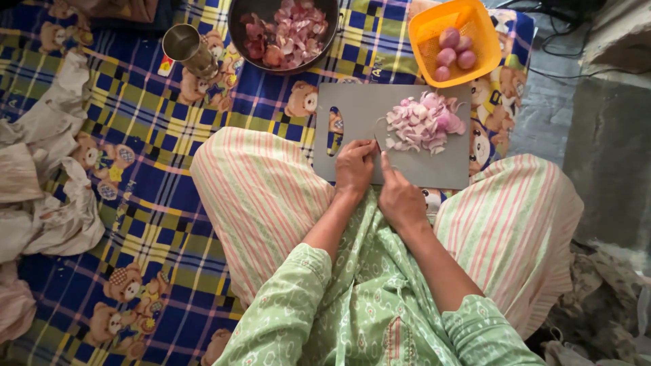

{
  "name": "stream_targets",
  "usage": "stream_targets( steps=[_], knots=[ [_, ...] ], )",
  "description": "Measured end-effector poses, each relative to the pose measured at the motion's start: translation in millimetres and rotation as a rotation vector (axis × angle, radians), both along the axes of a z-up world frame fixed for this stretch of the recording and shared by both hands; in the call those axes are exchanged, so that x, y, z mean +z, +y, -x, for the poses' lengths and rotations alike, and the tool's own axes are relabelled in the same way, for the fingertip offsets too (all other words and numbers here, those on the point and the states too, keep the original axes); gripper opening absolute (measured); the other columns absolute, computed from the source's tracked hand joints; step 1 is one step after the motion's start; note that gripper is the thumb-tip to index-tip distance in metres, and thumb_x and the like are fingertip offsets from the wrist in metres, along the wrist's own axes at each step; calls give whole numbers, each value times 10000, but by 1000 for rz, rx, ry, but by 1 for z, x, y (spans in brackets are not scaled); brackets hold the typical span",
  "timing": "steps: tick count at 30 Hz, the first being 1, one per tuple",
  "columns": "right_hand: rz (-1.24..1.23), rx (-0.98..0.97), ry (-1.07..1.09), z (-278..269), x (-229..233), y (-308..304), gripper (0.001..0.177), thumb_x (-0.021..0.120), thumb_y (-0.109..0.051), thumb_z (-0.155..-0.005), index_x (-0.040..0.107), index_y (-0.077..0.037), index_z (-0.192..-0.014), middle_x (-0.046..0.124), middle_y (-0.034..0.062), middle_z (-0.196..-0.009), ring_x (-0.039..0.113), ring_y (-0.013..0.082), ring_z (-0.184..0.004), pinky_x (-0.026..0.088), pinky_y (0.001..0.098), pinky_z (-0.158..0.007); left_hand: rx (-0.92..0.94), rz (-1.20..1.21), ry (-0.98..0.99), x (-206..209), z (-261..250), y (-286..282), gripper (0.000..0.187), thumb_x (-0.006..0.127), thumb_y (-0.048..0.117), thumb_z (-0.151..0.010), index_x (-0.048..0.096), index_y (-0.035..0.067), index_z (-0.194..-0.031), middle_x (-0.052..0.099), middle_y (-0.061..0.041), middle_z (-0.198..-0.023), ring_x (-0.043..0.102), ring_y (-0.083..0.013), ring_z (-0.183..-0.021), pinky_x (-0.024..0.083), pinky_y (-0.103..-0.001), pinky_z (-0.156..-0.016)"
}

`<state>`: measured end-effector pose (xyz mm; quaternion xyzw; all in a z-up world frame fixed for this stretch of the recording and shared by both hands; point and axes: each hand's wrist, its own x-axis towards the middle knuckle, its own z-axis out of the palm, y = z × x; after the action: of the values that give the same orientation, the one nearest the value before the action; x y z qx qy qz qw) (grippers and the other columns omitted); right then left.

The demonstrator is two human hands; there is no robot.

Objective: Peel and chop onions on a cutting board.

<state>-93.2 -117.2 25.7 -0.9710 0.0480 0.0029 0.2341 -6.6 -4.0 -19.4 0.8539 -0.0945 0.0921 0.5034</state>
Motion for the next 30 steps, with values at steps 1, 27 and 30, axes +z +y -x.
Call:
stream_targets(
  steps=[1, 27, 30],
  knots=[
    [1, -1, 2, 0, 0, 0, 648, 503, -108, -925, 434, -146, -1569, 713, 198, -994, 701, 449, -762, 566, 559, -716, -1, 1, 2, 1, 0, 0, 169, 687, 84, -883, 799, 91, -1011, 757, -102, -1037, 714, -298, -991, 556, -384, -896],
    [-4, 17, -38, -3, 3, 3, 625, 500, -87, -919, 474, -106, -1543, 710, 219, -960, 699, 462, -752, 568, 559, -703, 6, -41, -11, -2, 0, 0, 149, 684, 103, -904, 800, 90, -998, 762, -101, -1035, 715, -310, -967, 553, -394, -876],
    [55, 12, 11, -11, 1, 4, 675, 514, -76, -881, 464, -122, -1553, 714, 208, -966, 702, 464, -742, 566, 569, -707, 11, -35, -20, -6, -1, 0, 141, 683, 104, -901, 797, 84, -980, 766, -101, -1036, 714, -311, -965, 558, -395, -874]
  ],
)
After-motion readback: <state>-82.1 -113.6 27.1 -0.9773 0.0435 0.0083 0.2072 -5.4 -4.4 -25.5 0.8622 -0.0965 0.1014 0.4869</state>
